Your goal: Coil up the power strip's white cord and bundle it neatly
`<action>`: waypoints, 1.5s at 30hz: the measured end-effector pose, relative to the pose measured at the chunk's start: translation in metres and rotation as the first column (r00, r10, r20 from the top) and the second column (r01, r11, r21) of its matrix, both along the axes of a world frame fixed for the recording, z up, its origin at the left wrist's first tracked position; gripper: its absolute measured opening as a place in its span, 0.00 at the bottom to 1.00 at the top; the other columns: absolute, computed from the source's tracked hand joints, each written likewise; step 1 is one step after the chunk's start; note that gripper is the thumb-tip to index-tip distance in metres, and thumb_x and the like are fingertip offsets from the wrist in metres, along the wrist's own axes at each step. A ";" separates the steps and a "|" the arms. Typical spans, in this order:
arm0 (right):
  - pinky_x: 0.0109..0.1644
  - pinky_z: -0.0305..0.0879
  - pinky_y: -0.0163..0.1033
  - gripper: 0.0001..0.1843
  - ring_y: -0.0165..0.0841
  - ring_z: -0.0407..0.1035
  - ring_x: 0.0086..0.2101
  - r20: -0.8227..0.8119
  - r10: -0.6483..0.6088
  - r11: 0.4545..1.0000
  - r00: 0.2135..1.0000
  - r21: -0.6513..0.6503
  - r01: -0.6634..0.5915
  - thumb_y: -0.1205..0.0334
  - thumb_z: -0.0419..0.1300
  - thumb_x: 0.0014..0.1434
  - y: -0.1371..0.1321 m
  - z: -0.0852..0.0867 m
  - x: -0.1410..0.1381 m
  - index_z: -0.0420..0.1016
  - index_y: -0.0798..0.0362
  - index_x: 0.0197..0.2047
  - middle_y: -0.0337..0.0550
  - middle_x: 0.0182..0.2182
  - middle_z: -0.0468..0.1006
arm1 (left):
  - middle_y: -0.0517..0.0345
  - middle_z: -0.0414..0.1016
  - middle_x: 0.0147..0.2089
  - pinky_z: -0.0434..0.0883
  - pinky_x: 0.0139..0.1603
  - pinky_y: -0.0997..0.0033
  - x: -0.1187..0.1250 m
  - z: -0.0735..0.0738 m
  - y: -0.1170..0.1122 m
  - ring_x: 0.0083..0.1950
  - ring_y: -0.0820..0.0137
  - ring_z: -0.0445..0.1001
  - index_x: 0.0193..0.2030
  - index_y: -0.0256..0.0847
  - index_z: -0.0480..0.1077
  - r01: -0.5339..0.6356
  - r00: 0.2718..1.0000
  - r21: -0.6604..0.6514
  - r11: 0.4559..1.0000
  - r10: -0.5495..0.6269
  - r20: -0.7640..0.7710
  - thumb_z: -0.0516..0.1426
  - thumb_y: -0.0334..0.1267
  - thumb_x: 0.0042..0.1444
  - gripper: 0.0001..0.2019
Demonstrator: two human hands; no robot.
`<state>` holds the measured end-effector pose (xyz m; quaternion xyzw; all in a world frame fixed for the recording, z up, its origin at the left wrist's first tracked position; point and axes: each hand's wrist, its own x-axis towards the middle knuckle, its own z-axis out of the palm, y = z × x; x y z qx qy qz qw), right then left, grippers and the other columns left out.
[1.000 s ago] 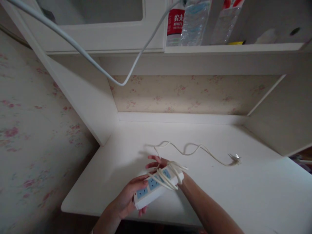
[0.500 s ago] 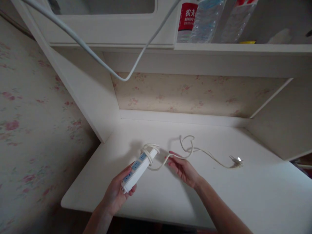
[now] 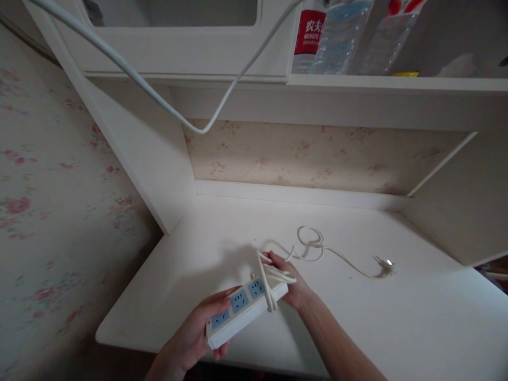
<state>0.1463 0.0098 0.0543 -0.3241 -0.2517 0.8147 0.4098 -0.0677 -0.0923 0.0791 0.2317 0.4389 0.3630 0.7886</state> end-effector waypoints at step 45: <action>0.16 0.55 0.27 0.19 0.22 0.59 0.17 0.264 -0.382 0.914 0.885 0.246 0.322 0.46 0.62 0.53 0.018 0.011 0.095 0.68 0.54 0.34 0.30 0.18 0.63 | 0.59 0.71 0.22 0.62 0.13 0.76 -0.042 0.004 -0.017 0.17 0.71 0.68 0.59 0.38 0.66 -0.450 0.887 0.273 0.850 0.460 0.031 0.60 0.46 0.51 0.29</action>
